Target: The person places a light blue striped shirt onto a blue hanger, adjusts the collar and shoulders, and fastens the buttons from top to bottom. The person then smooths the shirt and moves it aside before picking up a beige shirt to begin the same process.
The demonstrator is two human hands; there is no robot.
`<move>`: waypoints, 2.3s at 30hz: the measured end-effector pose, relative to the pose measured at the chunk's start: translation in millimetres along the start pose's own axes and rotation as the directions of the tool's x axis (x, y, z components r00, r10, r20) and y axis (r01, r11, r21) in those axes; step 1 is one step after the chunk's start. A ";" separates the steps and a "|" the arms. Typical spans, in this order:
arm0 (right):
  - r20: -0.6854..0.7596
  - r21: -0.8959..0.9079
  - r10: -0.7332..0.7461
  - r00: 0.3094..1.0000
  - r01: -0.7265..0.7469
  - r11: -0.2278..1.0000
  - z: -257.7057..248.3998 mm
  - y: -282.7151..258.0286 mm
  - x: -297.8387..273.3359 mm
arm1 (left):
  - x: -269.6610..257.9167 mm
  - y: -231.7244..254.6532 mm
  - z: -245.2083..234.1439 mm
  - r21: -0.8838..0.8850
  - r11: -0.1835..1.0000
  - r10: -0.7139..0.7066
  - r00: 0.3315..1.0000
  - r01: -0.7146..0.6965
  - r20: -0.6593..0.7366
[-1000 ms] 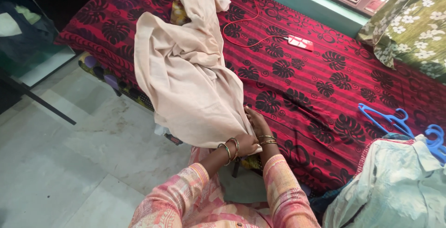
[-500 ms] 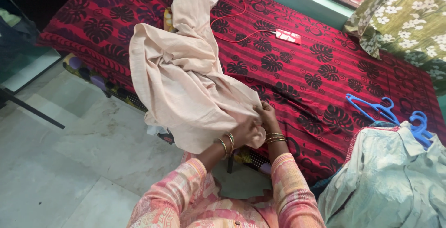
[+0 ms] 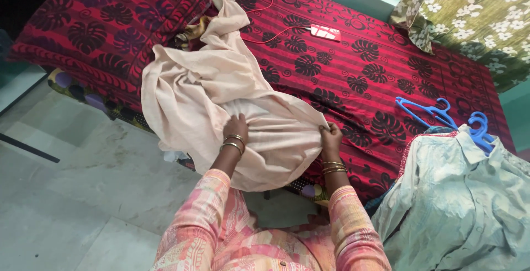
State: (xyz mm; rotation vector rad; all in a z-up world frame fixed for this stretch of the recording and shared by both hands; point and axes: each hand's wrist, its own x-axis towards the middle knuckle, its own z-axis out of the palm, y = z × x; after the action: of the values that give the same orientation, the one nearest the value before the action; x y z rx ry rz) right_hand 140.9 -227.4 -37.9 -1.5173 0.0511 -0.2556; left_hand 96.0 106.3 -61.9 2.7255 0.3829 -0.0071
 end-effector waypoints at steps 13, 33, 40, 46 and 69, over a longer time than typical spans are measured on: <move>-0.547 -0.088 -0.162 0.821 0.136 0.987 -69.4 -23.8 16.8 | -55.8 95.4 -6.0 -0.435 0.816 0.488 0.857 -0.382 0.163; -0.319 0.176 0.055 0.946 0.002 0.984 -110.8 -24.9 41.6 | -10.5 81.7 26.4 -0.213 0.710 0.666 0.739 -0.671 -0.108; -0.254 -0.469 -0.253 0.934 0.110 0.876 -105.2 11.6 -14.4 | -18.6 111.8 34.6 -0.007 0.809 0.588 0.809 -0.588 0.011; -0.177 -0.671 -0.184 0.967 0.018 0.741 -75.2 6.4 -56.2 | 5.2 124.4 38.5 0.075 0.843 0.533 0.846 -0.533 0.028; -0.205 -0.820 -0.223 0.953 -0.043 0.570 -199.8 -39.0 83.4 | 136.5 219.8 82.6 0.145 0.945 0.305 0.950 -0.293 -0.070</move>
State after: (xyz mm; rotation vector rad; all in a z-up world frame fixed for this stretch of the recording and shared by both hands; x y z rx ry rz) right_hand 178.4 -440.9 -0.4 -2.4258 0.3753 -0.5999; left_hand 289.9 -83.9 -63.7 2.8955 -0.0126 0.1823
